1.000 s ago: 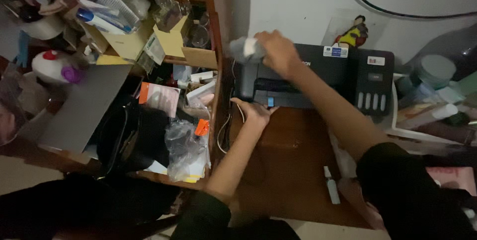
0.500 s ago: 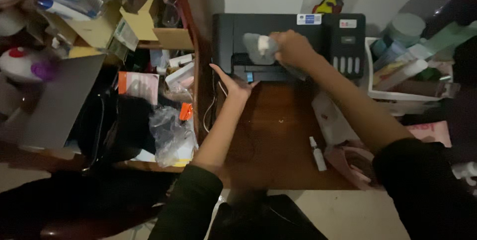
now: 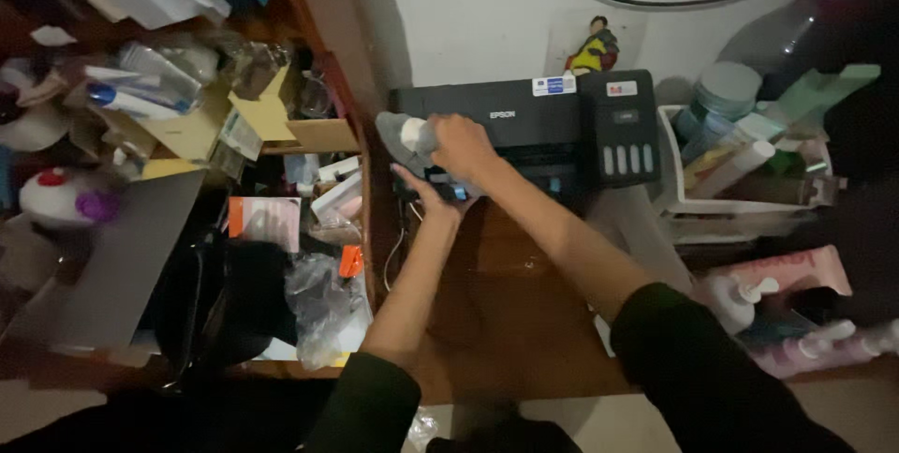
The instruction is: The person cleans an Epson printer using a spray bottle and a cloth. They spray the surface and wipe the top, sides, and front of the printer repeatedly. The person also briefly handles a laptop and a black pouch before returning to wipe the printer.
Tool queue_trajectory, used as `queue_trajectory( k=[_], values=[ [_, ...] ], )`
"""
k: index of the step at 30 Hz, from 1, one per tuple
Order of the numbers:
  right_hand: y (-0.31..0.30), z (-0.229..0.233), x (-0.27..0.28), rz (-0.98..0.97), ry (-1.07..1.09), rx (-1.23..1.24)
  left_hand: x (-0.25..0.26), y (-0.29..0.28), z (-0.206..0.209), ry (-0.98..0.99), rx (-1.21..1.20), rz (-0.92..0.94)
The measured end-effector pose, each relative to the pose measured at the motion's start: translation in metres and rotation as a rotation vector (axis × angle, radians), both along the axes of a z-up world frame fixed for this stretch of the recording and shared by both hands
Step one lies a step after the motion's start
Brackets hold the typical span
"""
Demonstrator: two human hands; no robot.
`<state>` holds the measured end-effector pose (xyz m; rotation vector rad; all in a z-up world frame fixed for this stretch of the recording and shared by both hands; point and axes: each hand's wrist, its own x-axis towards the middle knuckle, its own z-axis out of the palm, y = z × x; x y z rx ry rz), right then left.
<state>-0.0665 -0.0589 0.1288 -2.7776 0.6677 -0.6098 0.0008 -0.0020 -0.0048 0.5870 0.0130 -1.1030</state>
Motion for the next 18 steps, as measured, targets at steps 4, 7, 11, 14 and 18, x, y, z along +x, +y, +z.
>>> queue_trajectory(
  k=[4,7,11,14,18],
  values=[
    [0.006,-0.006,-0.032,0.048,-0.091,-0.177,0.000,-0.005,-0.013,-0.012,-0.043,0.079],
    [-0.008,-0.003,-0.069,0.001,0.003,-0.110,0.008,-0.015,-0.018,0.033,0.089,0.140],
    [-0.032,0.007,-0.118,-0.112,0.027,-0.300,0.020,-0.027,-0.019,0.057,0.002,0.168],
    [-0.049,0.006,-0.152,-0.227,0.146,-0.243,0.017,-0.031,-0.019,0.115,0.074,0.246],
    [-0.063,-0.004,-0.159,-0.296,0.103,-0.371,0.011,-0.035,-0.017,0.165,0.154,0.322]
  ],
)
